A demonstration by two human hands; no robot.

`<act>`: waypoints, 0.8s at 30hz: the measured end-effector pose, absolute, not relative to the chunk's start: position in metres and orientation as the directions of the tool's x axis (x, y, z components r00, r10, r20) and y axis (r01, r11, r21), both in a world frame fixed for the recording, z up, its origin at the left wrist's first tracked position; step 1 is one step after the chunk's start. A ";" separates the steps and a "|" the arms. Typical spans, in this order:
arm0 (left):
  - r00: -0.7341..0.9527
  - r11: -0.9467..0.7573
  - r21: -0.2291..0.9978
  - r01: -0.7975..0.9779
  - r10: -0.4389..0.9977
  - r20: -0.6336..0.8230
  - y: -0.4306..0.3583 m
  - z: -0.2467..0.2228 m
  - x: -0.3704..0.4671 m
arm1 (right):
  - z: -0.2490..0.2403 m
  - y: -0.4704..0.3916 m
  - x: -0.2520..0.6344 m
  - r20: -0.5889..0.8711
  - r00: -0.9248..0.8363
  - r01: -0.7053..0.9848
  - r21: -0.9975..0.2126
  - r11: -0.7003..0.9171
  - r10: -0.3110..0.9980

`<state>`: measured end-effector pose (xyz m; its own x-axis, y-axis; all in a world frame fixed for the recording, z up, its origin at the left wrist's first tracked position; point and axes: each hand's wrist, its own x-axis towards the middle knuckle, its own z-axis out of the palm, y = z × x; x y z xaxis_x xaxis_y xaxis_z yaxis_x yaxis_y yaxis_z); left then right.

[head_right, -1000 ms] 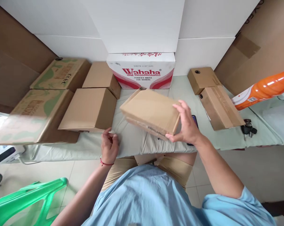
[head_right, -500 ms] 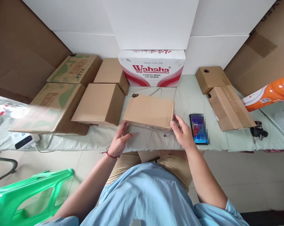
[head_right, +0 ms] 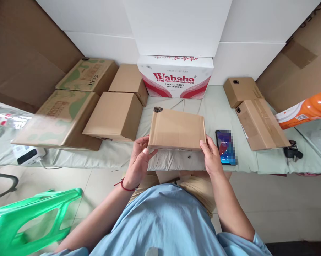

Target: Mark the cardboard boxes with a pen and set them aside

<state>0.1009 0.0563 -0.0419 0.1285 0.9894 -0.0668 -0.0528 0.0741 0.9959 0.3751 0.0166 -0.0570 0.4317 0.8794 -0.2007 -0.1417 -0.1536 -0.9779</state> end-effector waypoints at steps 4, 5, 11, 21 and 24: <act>0.057 0.229 0.968 -0.099 0.973 -0.224 0.066 -0.042 0.107 | -0.059 0.013 0.375 -0.184 0.423 -0.152 -0.980 -0.131 0.887; 0.037 0.250 0.964 -0.093 0.968 -0.248 0.068 -0.042 0.108 | -0.060 0.013 0.375 -0.184 0.421 -0.153 -0.980 -0.131 0.888; 0.058 0.082 0.990 -0.110 0.995 -0.076 0.063 -0.027 0.113 | -0.063 0.010 0.382 -0.278 0.432 -0.269 -0.948 -0.171 0.858; 0.145 -0.016 0.986 -0.167 0.989 0.040 0.049 0.003 0.112 | -0.078 0.004 0.390 -0.368 0.445 -0.428 -0.888 -0.167 0.816; 0.131 0.030 0.987 -0.155 0.991 -0.009 0.056 0.001 0.106 | -0.070 0.003 0.383 -0.319 0.416 -0.359 -0.918 -0.169 0.852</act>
<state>0.1059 0.0555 0.0007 0.1306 0.9914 -0.0092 -0.1555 0.0297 0.9874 0.3831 0.0028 -0.0696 0.4155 0.8519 -0.3187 -0.3585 -0.1686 -0.9182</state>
